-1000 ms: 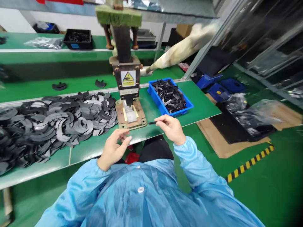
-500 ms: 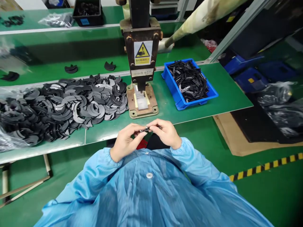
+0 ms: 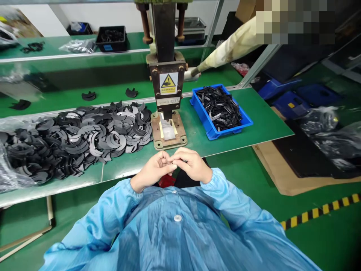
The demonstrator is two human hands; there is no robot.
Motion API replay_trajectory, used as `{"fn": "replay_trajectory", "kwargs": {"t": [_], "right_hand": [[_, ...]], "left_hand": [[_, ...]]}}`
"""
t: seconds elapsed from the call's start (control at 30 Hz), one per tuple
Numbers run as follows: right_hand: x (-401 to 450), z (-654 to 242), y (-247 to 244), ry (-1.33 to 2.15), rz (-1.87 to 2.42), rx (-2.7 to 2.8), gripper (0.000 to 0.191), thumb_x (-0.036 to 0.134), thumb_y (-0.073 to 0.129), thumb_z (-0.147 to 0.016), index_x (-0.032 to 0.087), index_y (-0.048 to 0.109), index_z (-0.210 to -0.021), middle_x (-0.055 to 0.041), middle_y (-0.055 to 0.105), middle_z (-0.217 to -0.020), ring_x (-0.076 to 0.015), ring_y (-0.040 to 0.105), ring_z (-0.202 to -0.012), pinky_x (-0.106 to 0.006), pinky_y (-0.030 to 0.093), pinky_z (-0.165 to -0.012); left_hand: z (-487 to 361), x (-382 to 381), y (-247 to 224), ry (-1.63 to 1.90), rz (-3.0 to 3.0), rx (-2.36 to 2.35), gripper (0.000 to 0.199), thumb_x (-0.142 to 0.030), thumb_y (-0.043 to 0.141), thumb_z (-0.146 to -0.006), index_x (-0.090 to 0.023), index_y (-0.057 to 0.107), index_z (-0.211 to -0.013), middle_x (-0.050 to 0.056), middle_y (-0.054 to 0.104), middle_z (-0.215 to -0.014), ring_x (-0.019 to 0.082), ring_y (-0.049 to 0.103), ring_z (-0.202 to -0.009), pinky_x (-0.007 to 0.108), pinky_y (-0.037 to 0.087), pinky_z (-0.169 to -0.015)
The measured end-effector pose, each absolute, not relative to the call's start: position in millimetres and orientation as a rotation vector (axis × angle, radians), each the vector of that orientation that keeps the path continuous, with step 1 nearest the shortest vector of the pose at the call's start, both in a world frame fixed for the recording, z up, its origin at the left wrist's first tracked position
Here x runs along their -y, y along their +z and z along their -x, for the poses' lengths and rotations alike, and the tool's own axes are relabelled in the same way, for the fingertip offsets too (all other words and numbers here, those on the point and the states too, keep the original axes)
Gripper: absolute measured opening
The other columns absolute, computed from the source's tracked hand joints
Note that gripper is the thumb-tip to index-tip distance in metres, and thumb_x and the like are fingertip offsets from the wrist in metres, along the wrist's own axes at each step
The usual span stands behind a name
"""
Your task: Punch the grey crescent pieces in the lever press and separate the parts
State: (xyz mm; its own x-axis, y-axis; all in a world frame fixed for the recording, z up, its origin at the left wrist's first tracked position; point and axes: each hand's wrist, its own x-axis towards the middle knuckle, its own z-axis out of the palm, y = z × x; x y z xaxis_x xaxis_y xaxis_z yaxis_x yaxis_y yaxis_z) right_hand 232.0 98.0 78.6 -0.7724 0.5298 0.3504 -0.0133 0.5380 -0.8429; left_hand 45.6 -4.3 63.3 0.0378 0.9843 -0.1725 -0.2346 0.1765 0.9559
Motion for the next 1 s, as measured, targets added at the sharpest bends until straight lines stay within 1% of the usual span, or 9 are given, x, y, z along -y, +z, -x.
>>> {"fn": "replay_trajectory", "kwargs": {"t": [0.13, 0.27, 0.4, 0.47, 0.53, 0.63, 0.73, 0.87, 1.0], "right_hand": [[-118.3, -236.8, 92.4, 1.006, 0.473, 2.178, 0.023, 0.037, 0.065, -0.103, 0.026, 0.078, -0.12, -0.0051, 0.076, -0.104, -0.0155, 0.071, -0.095, -0.035, 0.059, -0.088], [-165.0, -248.2, 129.9, 0.731, 0.588, 1.966, 0.024, 0.043, 0.066, -0.102, 0.026, 0.076, -0.117, -0.006, 0.074, -0.108, -0.0179, 0.069, -0.099, -0.039, 0.061, -0.091], [-208.7, -248.0, 193.1, 0.505, 0.461, 1.711, 0.045, 0.057, 0.063, -0.102, 0.027, 0.063, -0.135, -0.007, 0.068, -0.124, -0.0173, 0.068, -0.112, -0.039, 0.062, -0.101], [-221.0, -241.2, 227.2, 0.488, 0.281, 1.681, 0.056, 0.063, 0.064, -0.1, 0.027, 0.057, -0.143, -0.0074, 0.065, -0.135, -0.0164, 0.066, -0.121, -0.036, 0.061, -0.107], [-227.4, -231.2, 255.3, 0.561, 0.07, 1.717, 0.062, 0.066, 0.063, -0.099, 0.026, 0.055, -0.145, -0.0067, 0.064, -0.137, -0.0163, 0.066, -0.125, -0.036, 0.06, -0.112], [-228.6, -215.5, 276.9, 0.616, -0.021, 1.77, 0.057, 0.069, 0.065, -0.097, 0.02, 0.061, -0.127, -0.0009, 0.064, -0.122, -0.01, 0.069, -0.109, -0.031, 0.062, -0.103], [-219.1, -207.2, 272.5, 0.602, 0.051, 1.724, 0.047, 0.065, 0.07, -0.096, 0.02, 0.06, -0.101, 0.0042, 0.058, -0.1, -0.0053, 0.065, -0.089, -0.03, 0.064, -0.096], [-192.4, -213.4, 238.2, 0.628, 0.103, 1.66, 0.033, 0.049, 0.075, -0.095, 0.026, 0.056, -0.081, 0.0036, 0.056, -0.08, -0.0128, 0.063, -0.082, -0.045, 0.065, -0.099], [-170.9, -228.1, 191.9, 0.584, 0.12, 1.705, 0.029, 0.036, 0.076, -0.091, 0.026, 0.056, -0.073, 0.0036, 0.059, -0.073, -0.0171, 0.066, -0.088, -0.06, 0.058, -0.116]], "left_hand": [[-25.0, -23.2, 62.4, 1.353, -1.052, -1.219, 0.045, -0.05, 0.091, -0.085, -0.023, 0.069, -0.112, 0.001, 0.075, -0.087, 0.016, 0.073, -0.073, 0.031, 0.062, -0.072], [15.8, -69.6, 56.6, 1.491, -1.288, -1.609, 0.032, -0.051, 0.082, -0.092, -0.021, 0.074, -0.099, 0.004, 0.078, -0.087, 0.018, 0.075, -0.078, 0.031, 0.061, -0.076], [41.5, -108.7, 50.7, 1.288, -1.691, -1.952, 0.018, -0.039, 0.075, -0.097, -0.022, 0.079, -0.1, 0.004, 0.081, -0.093, 0.021, 0.075, -0.084, 0.033, 0.058, -0.082], [43.9, -119.8, 48.9, 1.149, -1.89, -2.034, 0.013, -0.034, 0.074, -0.097, -0.023, 0.081, -0.099, 0.006, 0.082, -0.098, 0.024, 0.075, -0.092, 0.036, 0.057, -0.087], [43.0, -126.4, 47.7, 1.038, -2.023, -2.064, 0.013, -0.032, 0.072, -0.099, -0.023, 0.082, -0.1, 0.008, 0.083, -0.101, 0.027, 0.075, -0.1, 0.038, 0.056, -0.09], [42.1, -131.4, 46.7, 0.954, -2.144, -2.027, 0.018, -0.031, 0.066, -0.103, -0.023, 0.082, -0.102, 0.009, 0.082, -0.106, 0.029, 0.073, -0.107, 0.041, 0.056, -0.097], [44.6, -132.7, 46.5, 0.939, -2.195, -1.97, 0.021, -0.031, 0.063, -0.104, -0.022, 0.082, -0.104, 0.01, 0.081, -0.11, 0.029, 0.071, -0.109, 0.042, 0.055, -0.101], [47.0, -129.1, 46.7, 0.948, -2.205, -1.925, 0.024, -0.032, 0.06, -0.106, -0.023, 0.082, -0.107, 0.009, 0.081, -0.116, 0.028, 0.072, -0.114, 0.043, 0.055, -0.105], [45.9, -126.2, 47.0, 0.983, -2.189, -1.898, 0.025, -0.032, 0.059, -0.106, -0.023, 0.083, -0.107, 0.009, 0.082, -0.115, 0.027, 0.073, -0.114, 0.043, 0.056, -0.106]]}}
